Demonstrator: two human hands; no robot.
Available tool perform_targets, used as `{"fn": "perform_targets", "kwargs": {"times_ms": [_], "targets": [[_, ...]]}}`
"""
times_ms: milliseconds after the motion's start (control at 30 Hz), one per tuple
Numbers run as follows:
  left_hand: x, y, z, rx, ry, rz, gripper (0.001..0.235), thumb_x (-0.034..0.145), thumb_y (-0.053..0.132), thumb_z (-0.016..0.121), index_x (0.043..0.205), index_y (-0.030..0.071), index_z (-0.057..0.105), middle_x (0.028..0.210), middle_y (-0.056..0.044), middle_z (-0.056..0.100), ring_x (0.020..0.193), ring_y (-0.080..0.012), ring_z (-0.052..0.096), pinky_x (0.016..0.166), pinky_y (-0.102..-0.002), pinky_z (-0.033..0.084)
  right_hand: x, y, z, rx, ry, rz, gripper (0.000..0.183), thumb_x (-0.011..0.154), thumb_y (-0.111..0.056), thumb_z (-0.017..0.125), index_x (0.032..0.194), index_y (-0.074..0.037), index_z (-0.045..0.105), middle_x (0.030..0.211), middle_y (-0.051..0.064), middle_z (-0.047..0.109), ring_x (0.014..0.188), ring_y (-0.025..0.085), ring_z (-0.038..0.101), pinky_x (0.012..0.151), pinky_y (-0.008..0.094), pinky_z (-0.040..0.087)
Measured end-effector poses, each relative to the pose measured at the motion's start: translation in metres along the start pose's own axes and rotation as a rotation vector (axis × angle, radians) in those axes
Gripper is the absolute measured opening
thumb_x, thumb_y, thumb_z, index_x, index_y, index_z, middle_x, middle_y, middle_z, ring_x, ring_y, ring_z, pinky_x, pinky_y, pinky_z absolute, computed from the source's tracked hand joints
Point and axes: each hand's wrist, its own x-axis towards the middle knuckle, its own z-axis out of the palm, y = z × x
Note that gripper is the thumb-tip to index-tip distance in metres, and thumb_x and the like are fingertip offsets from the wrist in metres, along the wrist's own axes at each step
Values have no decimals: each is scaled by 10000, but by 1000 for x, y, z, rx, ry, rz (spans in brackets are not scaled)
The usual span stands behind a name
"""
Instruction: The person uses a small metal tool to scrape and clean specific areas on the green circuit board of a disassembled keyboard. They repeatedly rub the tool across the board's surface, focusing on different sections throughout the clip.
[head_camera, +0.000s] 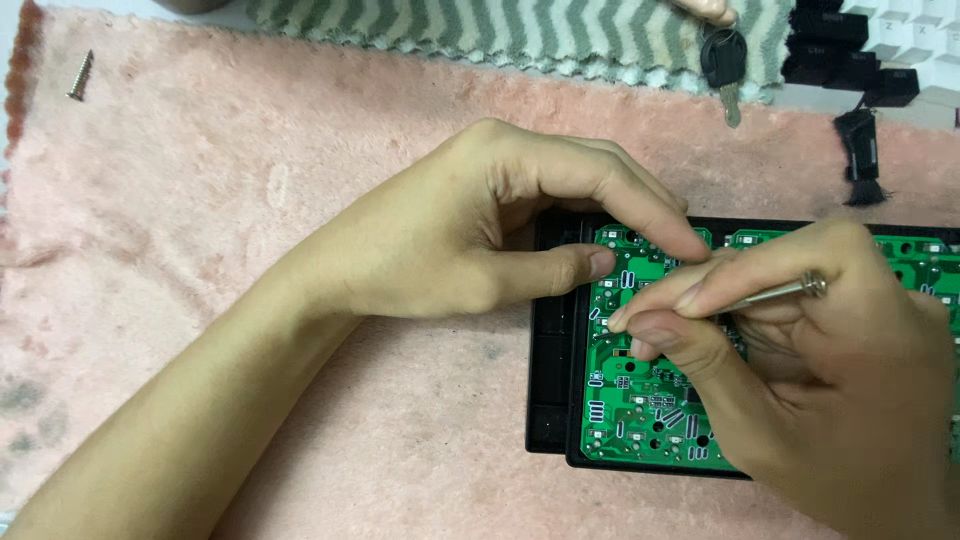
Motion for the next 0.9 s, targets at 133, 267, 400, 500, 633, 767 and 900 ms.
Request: {"fn": "perform_targets", "kwargs": {"times_ms": [133, 267, 400, 500, 633, 767, 900], "targets": [[0, 0, 0, 4, 7, -13, 361, 1143, -140, 699, 1424, 81, 743, 1461, -114, 815, 1460, -243, 790, 1292, -341, 654, 0, 3, 3, 66, 22, -41, 268, 1011, -71, 812, 1042, 18, 561, 926, 93, 896, 809, 110, 915, 714, 194, 717], [-1, 0, 0, -1, 4, -11, 354, 1147, -124, 703, 1426, 89, 741, 1471, -110, 808, 1481, -253, 785, 1331, -364, 647, 0, 3, 2, 82, -1, -10, 257, 1009, -58, 798, 1034, 14, 553, 932, 111, 907, 762, 113, 929, 657, 196, 749], [0, -2, -1, 11, -4, 0, 354, 1137, -128, 700, 1425, 73, 743, 1457, -118, 813, 1462, -248, 782, 1324, -360, 624, 0, 5, 5, 156, 10, -13, 259, 1005, -58, 791, 1038, 13, 544, 938, 115, 912, 759, 98, 923, 694, 171, 728], [1, -1, -1, 21, -11, 0, 346, 1138, -117, 706, 1420, 79, 745, 1453, -118, 810, 1450, -251, 783, 1310, -359, 635, 1, 8, 4, 190, 10, -61, 240, 978, -37, 805, 1041, 35, 584, 895, 132, 895, 765, 138, 939, 723, 210, 784], [1, -2, -1, 44, -3, -9, 316, 1148, -62, 713, 1419, 98, 749, 1451, -116, 810, 1448, -249, 783, 1308, -358, 626, 3, 10, 2, 183, -25, -62, 213, 968, -54, 821, 1056, 22, 643, 917, 113, 914, 783, 124, 948, 731, 212, 799], [0, -4, -1, 41, 2, -11, 279, 1164, -18, 718, 1415, 101, 751, 1447, -115, 805, 1446, -248, 778, 1307, -358, 620, 3, 11, 4, 180, -23, -40, 197, 977, -103, 824, 1042, -10, 662, 915, 72, 932, 781, 96, 947, 710, 188, 771], [0, -4, -1, 56, 6, -13, 303, 1157, -29, 724, 1428, 106, 747, 1457, -113, 806, 1443, -243, 782, 1295, -352, 627, 3, 14, 5, 212, -31, -88, 206, 977, -82, 815, 1048, 2, 641, 921, 93, 921, 776, 112, 943, 721, 205, 789]]}}
